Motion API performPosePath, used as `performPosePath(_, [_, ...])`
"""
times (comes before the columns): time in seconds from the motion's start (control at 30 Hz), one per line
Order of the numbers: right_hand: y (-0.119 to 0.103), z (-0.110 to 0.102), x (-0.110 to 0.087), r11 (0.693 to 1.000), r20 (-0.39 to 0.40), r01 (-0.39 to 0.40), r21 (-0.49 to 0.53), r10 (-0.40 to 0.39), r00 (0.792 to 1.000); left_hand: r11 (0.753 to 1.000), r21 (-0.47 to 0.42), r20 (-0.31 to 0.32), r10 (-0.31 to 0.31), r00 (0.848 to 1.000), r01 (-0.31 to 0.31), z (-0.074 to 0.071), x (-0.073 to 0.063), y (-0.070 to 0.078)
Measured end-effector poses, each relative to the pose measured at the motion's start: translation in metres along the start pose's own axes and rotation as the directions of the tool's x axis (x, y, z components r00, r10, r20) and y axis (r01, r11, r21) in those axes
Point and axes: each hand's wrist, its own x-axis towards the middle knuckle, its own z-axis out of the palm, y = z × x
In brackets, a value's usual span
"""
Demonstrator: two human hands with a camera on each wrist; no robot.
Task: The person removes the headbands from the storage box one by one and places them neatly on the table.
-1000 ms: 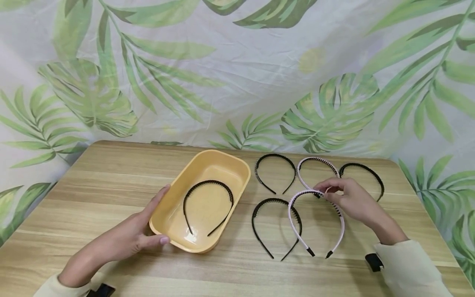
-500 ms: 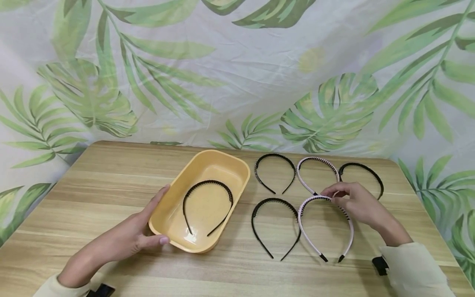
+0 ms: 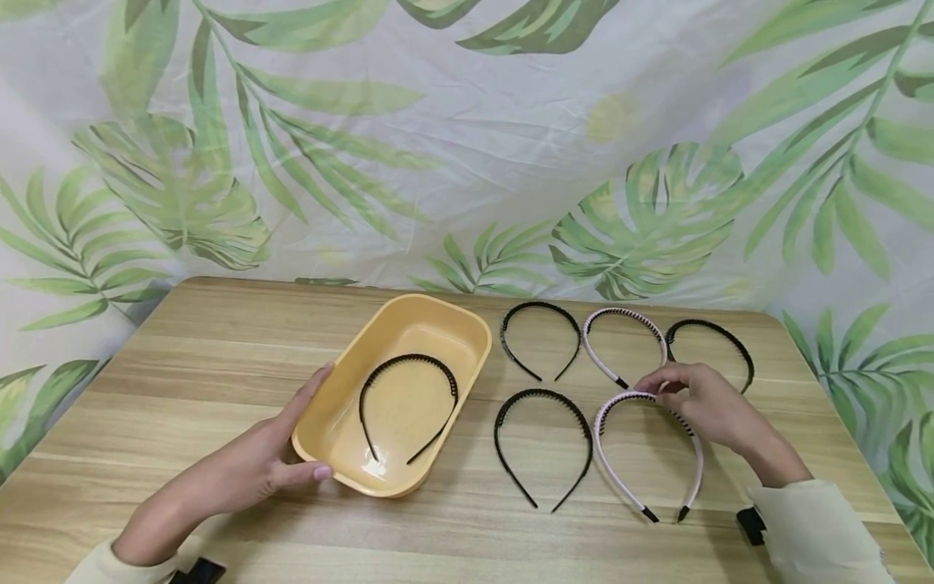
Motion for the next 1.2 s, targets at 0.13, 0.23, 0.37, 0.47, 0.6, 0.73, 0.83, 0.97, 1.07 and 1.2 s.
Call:
performPosePath(0.13, [0.0009,0.0007,0.0009,1.0,0.002,0.007,-0.013,-0.007,1.0,1.0,0.0,-0.003,0.003,1.0,-0.003,0.0003,0.0,-0.0003])
performPosePath(0.23, [0.0018,0.0015,0.0017,1.0,0.001,0.017,-0.021,-0.017,1.0,1.0,0.008,-0.008,0.007,1.0,-0.007,0.0008,-0.0004,-0.0003])
performPosePath(0.37, [0.0022,0.0024,0.0024,0.999,0.001,0.013,-0.033,-0.013,1.0,1.0,0.012,-0.011,0.011,1.0,-0.011,0.001,-0.0009,-0.0002])
performPosePath(0.47, [0.0026,0.0032,0.0023,0.999,-0.009,0.018,-0.05,-0.019,1.0,1.0,0.012,-0.013,0.014,1.0,-0.014,0.0011,-0.001,-0.0001])
performPosePath(0.6, [0.0032,0.0042,0.0024,0.997,-0.017,0.028,-0.07,-0.03,0.999,1.0,0.013,-0.017,0.012,1.0,-0.012,0.0012,-0.001,0.0])
performPosePath(0.73, [0.0021,0.0046,0.0028,0.997,-0.012,0.008,-0.075,-0.009,1.0,1.0,0.01,-0.016,0.008,1.0,-0.008,0.0008,-0.0008,0.0002])
performPosePath(0.83, [0.0018,0.005,0.0028,0.997,-0.008,0.002,-0.079,-0.003,1.0,1.0,0.007,-0.012,0.006,1.0,-0.006,0.0003,-0.0006,0.0002])
performPosePath(0.97, [0.0018,0.0059,0.0025,0.996,-0.014,0.01,-0.094,-0.012,1.0,1.0,0.004,-0.004,0.005,1.0,-0.005,-0.0002,-0.0006,0.0002])
performPosePath(1.07, [0.002,0.0064,0.0025,0.994,-0.02,0.02,-0.103,-0.023,1.0,1.0,0.0,-0.003,0.005,1.0,-0.005,-0.0002,-0.0007,0.0005])
performPosePath(1.2, [0.0021,0.0066,0.0029,0.994,-0.023,0.025,-0.111,-0.027,0.999,1.0,0.0,-0.003,0.004,1.0,-0.004,-0.0005,-0.0008,0.0008])
